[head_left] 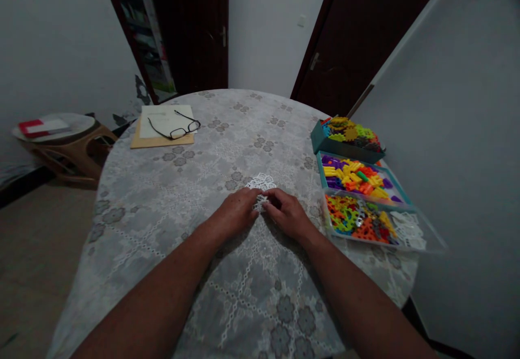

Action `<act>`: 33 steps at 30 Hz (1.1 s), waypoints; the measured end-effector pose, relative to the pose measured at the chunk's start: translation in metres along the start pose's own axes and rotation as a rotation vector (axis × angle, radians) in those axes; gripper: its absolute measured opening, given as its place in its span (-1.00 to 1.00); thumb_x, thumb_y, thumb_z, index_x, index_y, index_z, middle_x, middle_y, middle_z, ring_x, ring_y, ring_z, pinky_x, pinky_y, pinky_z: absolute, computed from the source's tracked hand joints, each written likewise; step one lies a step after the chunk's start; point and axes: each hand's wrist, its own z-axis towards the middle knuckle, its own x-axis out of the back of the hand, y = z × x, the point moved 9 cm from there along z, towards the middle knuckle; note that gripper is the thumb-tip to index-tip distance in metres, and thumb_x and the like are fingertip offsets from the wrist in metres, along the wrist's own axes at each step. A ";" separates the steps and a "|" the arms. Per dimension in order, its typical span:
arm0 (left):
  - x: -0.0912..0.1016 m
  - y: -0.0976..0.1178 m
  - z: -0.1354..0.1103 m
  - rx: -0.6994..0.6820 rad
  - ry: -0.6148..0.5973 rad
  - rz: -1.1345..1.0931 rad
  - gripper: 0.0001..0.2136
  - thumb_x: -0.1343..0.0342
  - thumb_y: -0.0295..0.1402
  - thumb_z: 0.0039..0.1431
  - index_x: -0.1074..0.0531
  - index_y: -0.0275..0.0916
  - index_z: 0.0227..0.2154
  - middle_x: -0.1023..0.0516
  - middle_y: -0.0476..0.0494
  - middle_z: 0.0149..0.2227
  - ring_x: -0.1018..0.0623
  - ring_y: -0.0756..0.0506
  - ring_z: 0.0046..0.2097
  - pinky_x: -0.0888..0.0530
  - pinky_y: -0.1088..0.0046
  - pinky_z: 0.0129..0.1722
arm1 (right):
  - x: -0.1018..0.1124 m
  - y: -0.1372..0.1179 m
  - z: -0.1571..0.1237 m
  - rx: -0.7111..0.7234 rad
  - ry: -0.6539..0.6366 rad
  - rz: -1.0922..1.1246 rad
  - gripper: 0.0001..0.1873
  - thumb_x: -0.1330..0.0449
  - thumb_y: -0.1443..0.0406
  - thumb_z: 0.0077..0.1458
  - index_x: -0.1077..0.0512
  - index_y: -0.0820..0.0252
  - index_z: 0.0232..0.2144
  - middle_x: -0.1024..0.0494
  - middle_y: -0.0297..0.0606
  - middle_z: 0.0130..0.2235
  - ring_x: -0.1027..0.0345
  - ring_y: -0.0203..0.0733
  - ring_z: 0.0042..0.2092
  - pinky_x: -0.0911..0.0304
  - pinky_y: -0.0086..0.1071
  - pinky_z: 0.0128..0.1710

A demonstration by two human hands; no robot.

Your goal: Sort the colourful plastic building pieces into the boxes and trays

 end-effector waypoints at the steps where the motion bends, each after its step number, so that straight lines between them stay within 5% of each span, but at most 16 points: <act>1: -0.001 0.002 0.001 -0.036 0.001 0.016 -0.53 -0.27 -0.55 0.18 -0.56 -0.14 0.16 -0.63 -0.32 0.14 -0.55 -0.33 0.19 -0.39 0.08 0.26 | -0.001 -0.001 0.000 0.012 -0.011 -0.004 -0.75 -0.25 0.24 0.31 -0.58 0.08 0.01 -0.59 -0.34 -0.26 -0.45 -0.17 -0.24 -0.33 -0.29 -0.14; 5: 0.004 0.006 0.004 -0.071 0.048 -0.031 -0.49 -0.22 -0.54 0.22 -0.55 -0.10 0.23 -0.66 -0.22 -0.05 -0.59 -0.24 0.02 -0.45 0.16 0.17 | -0.002 -0.011 0.001 0.074 -0.049 -0.034 -0.86 -0.23 0.25 0.34 -0.59 0.07 -0.14 -0.64 -0.26 -0.16 -0.49 -0.12 -0.13 -0.33 -0.25 -0.03; 9: 0.012 0.002 0.006 0.020 0.089 -0.268 -0.53 -0.26 -0.43 0.24 -0.55 -0.15 0.22 -0.65 -0.22 -0.09 -0.61 -0.17 -0.12 -0.53 0.26 -0.03 | 0.004 -0.008 0.002 -0.006 0.039 0.044 -0.84 -0.21 0.18 0.37 -0.55 0.08 -0.21 -0.59 -0.31 -0.24 -0.45 -0.15 -0.19 -0.31 -0.29 -0.13; 16: -0.007 -0.005 0.004 0.262 -0.082 -0.655 -0.80 -0.23 -0.28 0.36 -0.59 -0.28 -0.08 -0.67 -0.24 -0.29 -0.68 -0.15 -0.29 -0.59 0.36 -0.32 | -0.006 0.002 0.001 -0.120 0.090 0.335 -0.77 -0.29 0.07 0.33 -0.58 0.07 -0.15 -0.62 -0.34 -0.25 -0.47 -0.16 -0.24 -0.35 -0.32 -0.20; 23: 0.014 -0.017 0.002 0.426 0.179 -0.954 -0.85 -0.18 -0.47 0.37 -0.50 -0.25 -0.04 -0.70 -0.32 -0.13 -0.74 -0.16 -0.20 -0.66 0.39 -0.35 | 0.043 0.004 0.009 0.044 0.396 -0.129 -0.72 -0.12 0.17 0.43 -0.58 0.11 -0.04 -0.65 -0.13 -0.07 -0.50 0.00 0.00 -0.38 -0.13 0.09; 28: 0.027 -0.025 0.000 0.466 0.293 -1.062 -0.76 -0.10 -0.58 0.32 -0.47 -0.26 -0.01 -0.72 -0.36 -0.10 -0.75 -0.21 -0.13 -0.69 0.36 -0.32 | 0.027 0.016 0.020 0.099 0.250 -0.513 -0.68 -0.16 0.27 0.38 -0.57 0.17 0.10 -0.59 0.06 0.15 -0.37 0.12 0.23 -0.20 0.04 0.33; 33: 0.022 -0.027 0.000 0.479 0.280 -1.090 -0.69 -0.12 -0.61 0.25 -0.46 -0.26 0.02 -0.71 -0.34 -0.09 -0.74 -0.17 -0.15 -0.68 0.36 -0.26 | 0.017 0.032 0.020 0.015 0.192 -0.544 -0.78 -0.25 0.25 0.33 -0.56 0.13 -0.02 -0.59 0.00 0.09 -0.37 0.11 0.19 -0.23 -0.02 0.27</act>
